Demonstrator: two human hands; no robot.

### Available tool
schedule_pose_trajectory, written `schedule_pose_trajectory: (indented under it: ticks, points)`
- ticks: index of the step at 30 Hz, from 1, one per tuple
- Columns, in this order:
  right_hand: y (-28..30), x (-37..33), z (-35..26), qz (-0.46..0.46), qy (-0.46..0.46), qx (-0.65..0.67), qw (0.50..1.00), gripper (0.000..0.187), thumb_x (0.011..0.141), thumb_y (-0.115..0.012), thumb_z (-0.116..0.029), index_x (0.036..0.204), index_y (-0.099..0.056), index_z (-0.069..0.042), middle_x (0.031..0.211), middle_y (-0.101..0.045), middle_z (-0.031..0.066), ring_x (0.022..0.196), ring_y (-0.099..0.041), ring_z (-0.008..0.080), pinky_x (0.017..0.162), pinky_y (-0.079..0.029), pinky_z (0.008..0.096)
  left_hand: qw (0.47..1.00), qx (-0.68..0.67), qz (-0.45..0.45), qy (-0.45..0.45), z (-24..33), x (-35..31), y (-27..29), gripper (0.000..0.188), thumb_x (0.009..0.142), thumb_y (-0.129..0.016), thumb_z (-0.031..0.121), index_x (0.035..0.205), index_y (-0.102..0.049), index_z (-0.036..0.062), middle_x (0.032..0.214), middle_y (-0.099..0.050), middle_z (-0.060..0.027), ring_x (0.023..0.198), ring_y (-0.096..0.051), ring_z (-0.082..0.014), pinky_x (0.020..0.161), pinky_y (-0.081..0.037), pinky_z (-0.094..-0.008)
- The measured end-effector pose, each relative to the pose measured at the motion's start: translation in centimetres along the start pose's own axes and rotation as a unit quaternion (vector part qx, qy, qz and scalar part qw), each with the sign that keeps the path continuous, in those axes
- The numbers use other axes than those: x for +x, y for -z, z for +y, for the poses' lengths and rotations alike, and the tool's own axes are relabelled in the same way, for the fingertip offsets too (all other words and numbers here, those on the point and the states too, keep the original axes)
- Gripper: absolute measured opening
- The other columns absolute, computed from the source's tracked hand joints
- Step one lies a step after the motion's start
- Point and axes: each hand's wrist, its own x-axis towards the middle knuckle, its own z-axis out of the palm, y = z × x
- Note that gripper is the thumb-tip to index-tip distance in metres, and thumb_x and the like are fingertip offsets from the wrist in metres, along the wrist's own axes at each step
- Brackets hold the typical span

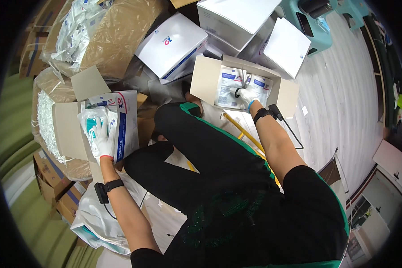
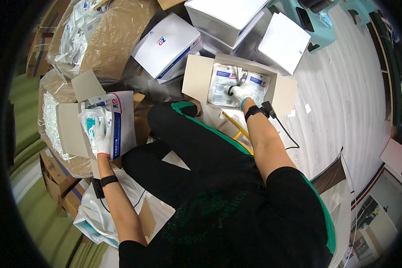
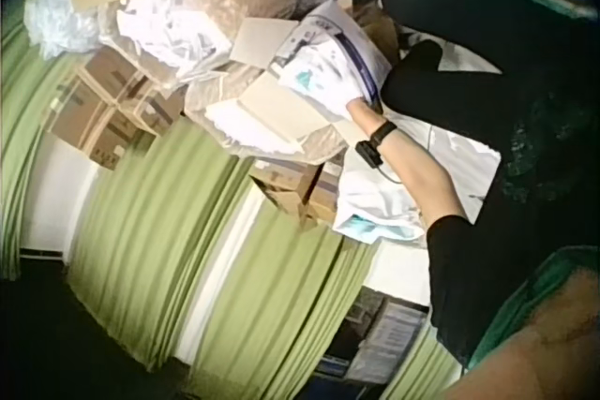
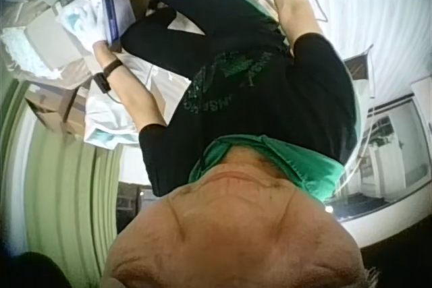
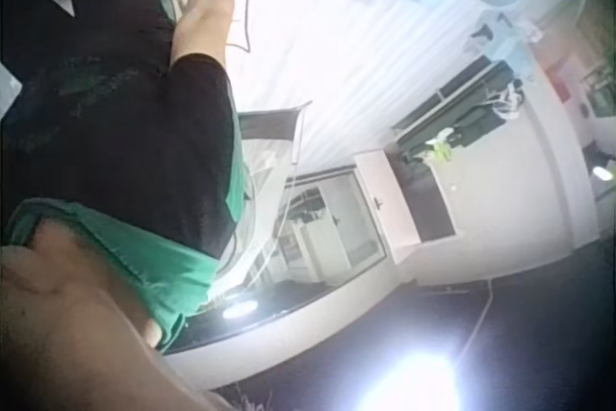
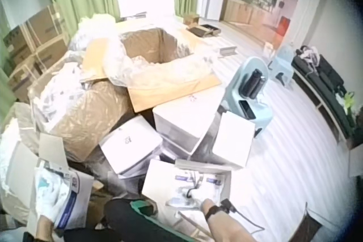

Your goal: The person is sorting and packaging individual medical supplies (masks and sealed packets) from a large pile into smaller cardboard boxes.

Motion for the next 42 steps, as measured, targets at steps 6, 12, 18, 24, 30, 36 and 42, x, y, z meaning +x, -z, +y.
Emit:
schedule_pose_trajectory:
  ticks: [6, 12, 18, 24, 30, 36, 42]
  points:
    - [-0.8, -0.1, 1.8, 0.059, 0.022, -0.034, 0.997, 0.029, 0.07, -0.073, -0.008, 0.096, -0.067, 0.003, 0.08, -0.065, 0.0103, 0.068, -0.06, 0.0213, 0.062, -0.051, 0.0356, 0.999, 0.004, 0.03, -0.016, 2.2, 0.0, 0.0, 0.057, 0.091, -0.063, 0.032, 0.144, -0.049, 0.0191, 0.16, -0.029, -0.0074, 0.146, -0.022, -0.0408, 0.119, -0.019, -0.047]
    - [3.9, -1.2, 1.9, -0.03, -0.035, 0.24, 0.97, 0.026, 0.08, -0.063, 0.004, 0.106, -0.063, 0.005, 0.097, -0.067, 0.0157, 0.083, -0.068, 0.0294, 0.073, -0.06, 0.0438, 0.989, -0.095, 0.103, -0.05, 3.6, -0.2, 1.3, 0.052, 0.091, -0.063, 0.022, 0.14, -0.053, 0.0093, 0.152, -0.04, -0.0182, 0.142, -0.032, -0.0401, 0.117, -0.025, -0.0439]
    - [11.4, -10.9, -2.3, -0.287, -0.059, 0.452, 0.842, 0.041, 0.082, -0.066, -0.005, 0.122, -0.058, 0.002, 0.115, -0.066, 0.0186, 0.103, -0.067, 0.0295, 0.089, -0.057, 0.0436, 0.921, -0.25, 0.299, 0.004, 10.2, -3.7, 5.3, 0.035, 0.093, -0.062, 0.013, 0.125, -0.062, -0.0002, 0.13, -0.061, -0.0177, 0.118, -0.058, -0.0281, 0.102, -0.043, -0.0362]
    - [9.3, -18.6, -2.2, -0.346, 0.064, 0.415, 0.839, 0.058, 0.076, -0.074, -0.024, 0.123, -0.055, 0.004, 0.105, -0.068, 0.0165, 0.089, -0.067, 0.0263, 0.082, -0.057, 0.0386, 0.824, -0.559, 0.065, -0.062, 25.4, -9.2, 4.5, 0.026, 0.092, -0.061, 0.014, 0.113, -0.067, 0.0003, 0.109, -0.067, -0.0096, 0.098, -0.065, -0.0144, 0.083, -0.051, -0.0272]
    - [4.9, -22.1, -9.1, -0.43, 0.247, 0.115, 0.861, 0.057, 0.082, -0.078, -0.019, 0.131, -0.055, 0.0, 0.118, -0.064, 0.0057, 0.108, -0.059, 0.0145, 0.095, -0.047, 0.0299, 0.31, -0.872, -0.378, 0.012, 33.1, -12.8, -2.1, 0.041, 0.102, -0.051, 0.033, 0.132, -0.055, 0.0053, 0.114, -0.064, -0.0073, 0.101, -0.064, -0.0158, 0.095, -0.05, -0.0299]
    - [4.9, -24.7, -11.9, -0.289, 0.332, -0.024, 0.898, 0.05, 0.086, -0.071, -0.012, 0.132, -0.054, -0.001, 0.123, -0.062, 0.0077, 0.108, -0.058, 0.0161, 0.096, -0.047, 0.0305, 0.478, -0.83, -0.271, -0.096, 31.3, -13.6, 1.7, 0.078, 0.088, -0.066, 0.056, 0.141, -0.042, 0.0039, 0.13, -0.056, -0.006, 0.114, -0.057, -0.017, 0.099, -0.046, -0.0325]
    - [6.0, -24.3, -10.1, -0.286, 0.198, 0.142, 0.927, 0.046, 0.084, -0.067, -0.009, 0.128, -0.056, -0.002, 0.121, -0.063, 0.0104, 0.11, -0.059, 0.0191, 0.096, -0.047, 0.0312, 0.487, -0.832, -0.259, -0.062, 30.1, -14.0, 1.9, 0.044, 0.088, -0.074, 0.014, 0.124, -0.058, -0.0026, 0.116, -0.066, -0.0075, 0.106, -0.063, -0.0172, 0.096, -0.05, -0.0325]
